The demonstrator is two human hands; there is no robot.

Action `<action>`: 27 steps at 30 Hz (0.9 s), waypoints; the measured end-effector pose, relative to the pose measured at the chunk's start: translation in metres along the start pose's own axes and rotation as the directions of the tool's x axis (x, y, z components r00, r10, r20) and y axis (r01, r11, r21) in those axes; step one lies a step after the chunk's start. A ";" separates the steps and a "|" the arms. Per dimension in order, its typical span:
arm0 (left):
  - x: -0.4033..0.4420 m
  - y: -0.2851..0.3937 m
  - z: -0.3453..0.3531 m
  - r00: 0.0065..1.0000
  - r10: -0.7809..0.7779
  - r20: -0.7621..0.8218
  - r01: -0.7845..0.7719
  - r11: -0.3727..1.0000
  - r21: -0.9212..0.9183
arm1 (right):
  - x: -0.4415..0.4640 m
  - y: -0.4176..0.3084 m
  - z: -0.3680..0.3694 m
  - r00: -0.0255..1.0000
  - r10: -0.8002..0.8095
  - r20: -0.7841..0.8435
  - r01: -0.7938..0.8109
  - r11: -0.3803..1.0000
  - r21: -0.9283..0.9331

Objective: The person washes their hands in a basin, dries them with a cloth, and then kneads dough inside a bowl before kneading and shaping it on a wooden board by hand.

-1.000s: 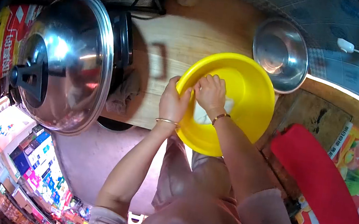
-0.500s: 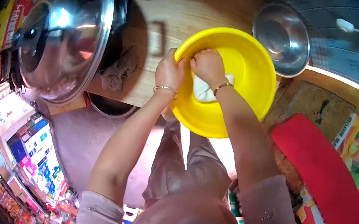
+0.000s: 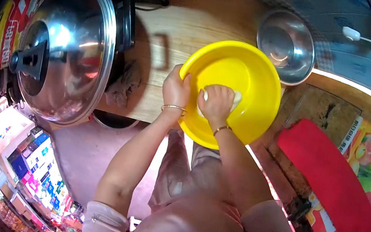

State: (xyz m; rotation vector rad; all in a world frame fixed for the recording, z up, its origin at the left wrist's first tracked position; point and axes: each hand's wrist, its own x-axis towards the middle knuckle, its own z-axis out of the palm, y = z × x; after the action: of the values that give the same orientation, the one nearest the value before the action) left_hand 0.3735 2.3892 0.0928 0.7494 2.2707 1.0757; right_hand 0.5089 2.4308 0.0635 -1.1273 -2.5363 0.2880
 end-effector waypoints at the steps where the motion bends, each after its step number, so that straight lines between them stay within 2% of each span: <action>1: -0.002 0.000 -0.001 0.999 0.039 -0.001 -0.039 0.999 -0.037 | 0.005 -0.002 0.003 1.000 0.013 0.005 -0.013 1.000 0.004; 3: 0.000 0.006 -0.004 0.999 0.030 0.026 -0.030 0.999 -0.012 | 0.023 -0.002 0.007 0.995 0.055 0.088 -0.052 0.998 -0.034; 5: -0.001 0.009 -0.004 0.999 -0.003 0.041 0.005 0.999 -0.054 | 0.035 0.002 0.014 0.995 0.052 0.081 -0.050 0.998 -0.035; 8: -0.003 0.009 -0.007 0.999 0.020 0.039 -0.017 0.998 -0.057 | 0.046 0.000 0.017 0.989 0.018 0.145 -0.019 1.000 0.003; 14: 0.000 0.010 -0.006 0.999 0.008 0.039 -0.008 1.000 -0.012 | 0.065 0.008 0.032 0.984 -0.087 0.158 0.080 0.996 0.051; 16: 0.000 0.005 -0.004 0.998 0.070 0.002 -0.070 0.997 -0.023 | 0.068 0.009 0.033 0.982 -0.113 0.150 0.104 0.992 0.069; 18: 0.000 0.003 -0.003 0.999 0.045 -0.003 -0.044 0.998 0.044 | 0.068 0.006 0.022 0.946 -0.054 0.321 0.052 0.999 0.017; 19: -0.002 0.005 -0.004 1.000 0.015 0.007 -0.016 0.994 0.105 | 0.058 0.002 0.013 0.949 -0.063 0.309 0.060 0.998 0.018; 21: 0.002 0.005 -0.004 0.997 0.074 -0.027 -0.070 0.988 0.135 | 0.059 -0.001 -0.003 0.907 -0.065 0.416 0.086 0.996 -0.031; 22: 0.002 0.006 -0.003 0.997 0.064 -0.046 -0.057 0.988 0.144 | 0.054 0.000 -0.020 0.769 -0.119 0.629 0.192 0.980 -0.049; 23: -0.005 0.007 -0.001 0.998 0.038 -0.052 -0.029 0.988 0.151 | 0.042 0.008 -0.038 0.749 -0.293 0.595 0.350 0.937 0.021; 24: -0.005 0.007 0.001 0.999 -0.026 -0.035 0.029 0.996 0.087 | 0.033 0.013 -0.058 0.724 -0.372 0.580 0.466 0.885 -0.014; 25: 0.000 0.005 -0.001 0.998 0.013 -0.057 -0.009 0.997 0.070 | 0.034 0.017 -0.071 0.743 -0.379 0.552 0.480 0.876 -0.044; 27: -0.017 -0.004 -0.012 0.996 -0.005 -0.092 0.016 0.992 0.123 | 0.025 0.031 -0.096 0.699 -0.269 0.662 0.203 0.963 0.177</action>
State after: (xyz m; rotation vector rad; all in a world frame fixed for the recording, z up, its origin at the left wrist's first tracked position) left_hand 0.3768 2.3699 0.0999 0.7500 2.4349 0.9905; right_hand 0.5517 2.4742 0.1480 -0.7110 -3.2191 0.8871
